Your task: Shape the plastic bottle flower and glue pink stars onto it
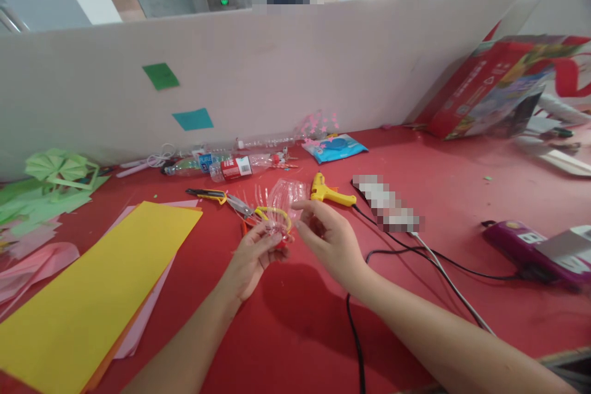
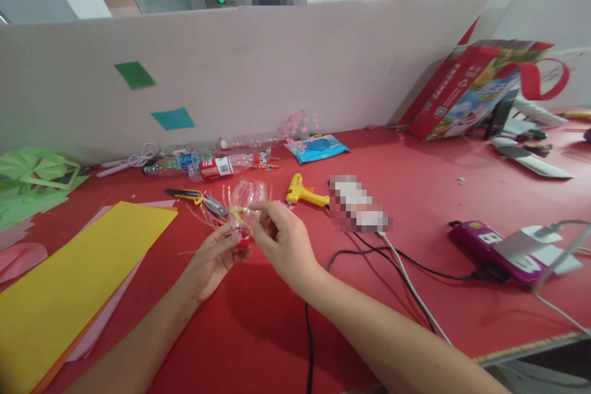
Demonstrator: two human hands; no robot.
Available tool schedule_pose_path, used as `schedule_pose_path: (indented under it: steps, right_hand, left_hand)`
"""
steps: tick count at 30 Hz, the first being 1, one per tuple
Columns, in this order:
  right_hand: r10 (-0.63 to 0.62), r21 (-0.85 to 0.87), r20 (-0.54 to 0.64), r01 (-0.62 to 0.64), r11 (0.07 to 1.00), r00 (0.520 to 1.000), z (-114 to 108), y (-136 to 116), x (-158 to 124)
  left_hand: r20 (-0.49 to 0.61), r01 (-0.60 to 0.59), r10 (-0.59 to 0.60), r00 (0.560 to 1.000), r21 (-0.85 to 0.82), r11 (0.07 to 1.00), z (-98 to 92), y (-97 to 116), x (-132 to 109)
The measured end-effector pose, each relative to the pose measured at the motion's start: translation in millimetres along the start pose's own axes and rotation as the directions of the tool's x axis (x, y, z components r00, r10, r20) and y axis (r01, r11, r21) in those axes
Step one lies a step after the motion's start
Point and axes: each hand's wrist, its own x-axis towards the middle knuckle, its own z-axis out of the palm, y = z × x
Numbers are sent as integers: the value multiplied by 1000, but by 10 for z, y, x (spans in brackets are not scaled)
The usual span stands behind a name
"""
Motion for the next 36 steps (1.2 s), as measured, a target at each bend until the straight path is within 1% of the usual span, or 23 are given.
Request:
schedule_pose_path:
  steps: [6, 11, 18, 23, 26, 30, 33, 36]
  right_hand:
    - [10, -23, -23, -11, 1000, 1000, -8, -5, 4]
    - [32, -35, -6, -32, 999, 999, -7, 9, 11]
    - [-5, -86, 12, 6, 996, 1000, -7, 42, 17]
    - [-23, -58, 34, 24, 998, 999, 0, 23, -1]
    - [16, -12, 46, -16, 1000, 999, 11, 16, -4]
    - [79, 61, 89, -85, 995, 993, 30, 20, -3]
    - [96, 70, 115, -104, 992, 989, 38, 25, -6]
    - [102, 55, 110, -108, 993, 989, 38, 20, -11]
  left_hand:
    - [13, 2, -1, 1000, -5, 1000, -11, -7, 5]
    - [22, 7, -7, 1000, 3, 1000, -5, 0, 6]
    - [8, 6, -7, 1000, 31, 999, 25, 21, -10]
    - [4, 15, -16, 1000, 24, 1000, 12, 14, -8]
    - [6, 17, -17, 1000, 14, 1000, -4, -4, 0]
    - [35, 14, -15, 999, 15, 1000, -17, -20, 6]
    - [28, 22, -22, 999, 13, 1000, -17, -21, 7]
    - [15, 27, -27, 1000, 4, 1000, -16, -23, 10]
